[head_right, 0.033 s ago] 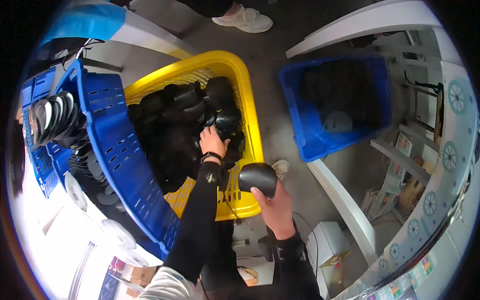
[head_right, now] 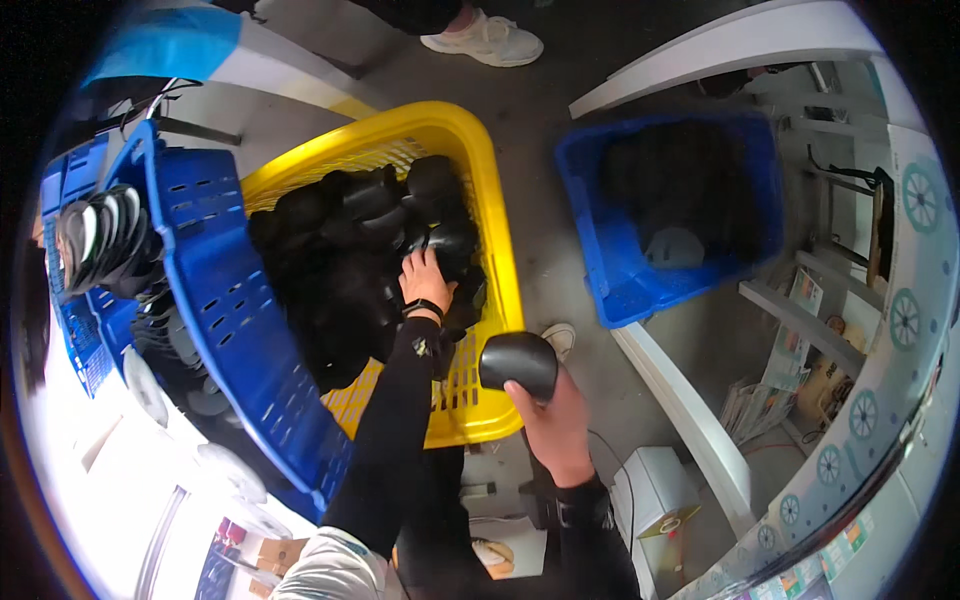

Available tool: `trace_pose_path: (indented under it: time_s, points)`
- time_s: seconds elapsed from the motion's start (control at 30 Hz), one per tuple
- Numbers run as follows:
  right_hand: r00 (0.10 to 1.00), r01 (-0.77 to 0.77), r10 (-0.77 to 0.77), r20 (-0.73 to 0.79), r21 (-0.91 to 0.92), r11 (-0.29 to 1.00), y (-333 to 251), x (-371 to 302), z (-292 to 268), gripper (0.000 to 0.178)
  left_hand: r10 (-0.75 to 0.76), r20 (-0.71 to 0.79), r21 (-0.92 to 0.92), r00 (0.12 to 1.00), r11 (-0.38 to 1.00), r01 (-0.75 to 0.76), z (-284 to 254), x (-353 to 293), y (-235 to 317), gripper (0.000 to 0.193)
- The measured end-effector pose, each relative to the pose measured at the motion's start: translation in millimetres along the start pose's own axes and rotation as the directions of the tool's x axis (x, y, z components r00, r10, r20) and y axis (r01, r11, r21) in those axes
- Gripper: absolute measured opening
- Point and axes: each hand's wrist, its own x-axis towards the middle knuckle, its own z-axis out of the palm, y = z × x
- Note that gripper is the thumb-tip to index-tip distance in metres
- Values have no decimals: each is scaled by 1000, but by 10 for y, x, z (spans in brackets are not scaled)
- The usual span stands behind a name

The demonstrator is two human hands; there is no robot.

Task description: The person is assembling and applying glue to shoe components at a workstation in a factory setting.

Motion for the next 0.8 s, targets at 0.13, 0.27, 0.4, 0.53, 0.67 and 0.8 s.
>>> trace_pose_path:
  time_s: [0.13, 0.27, 0.4, 0.53, 0.67, 0.8]
  points:
    - [998, 17, -18, 53, 8, 1000, -99, 45, -69, 39, 321, -87, 301, 943, 911, -282, 454, 563, -705, 56]
    - [988, -139, 151, -27, 249, 959, 138, 19, -457, 40, 357, -161, -98, 920, 922, -375, 218, 400, -251, 34]
    - [984, -151, 107, 142, 348, 925, 75, -114, -427, 41, -25, 208, -441, 978, 890, 117, -567, -108, -526, 42]
    - [822, 415, -335, 461, -83, 906, -398, -74, -458, 46, 321, 632, -769, 705, 374, 519, -1619, -772, -415, 32]
    - [752, 152, -239, 615, 190, 970, -621, -241, -349, 52, 611, 654, -701, 447, 266, 662, -2525, -1161, 85, 26]
    - [827, -144, -101, 553, 383, 913, -793, -483, -420, 42, 529, 651, -721, 544, 208, 661, -2718, -1347, 46, 36]
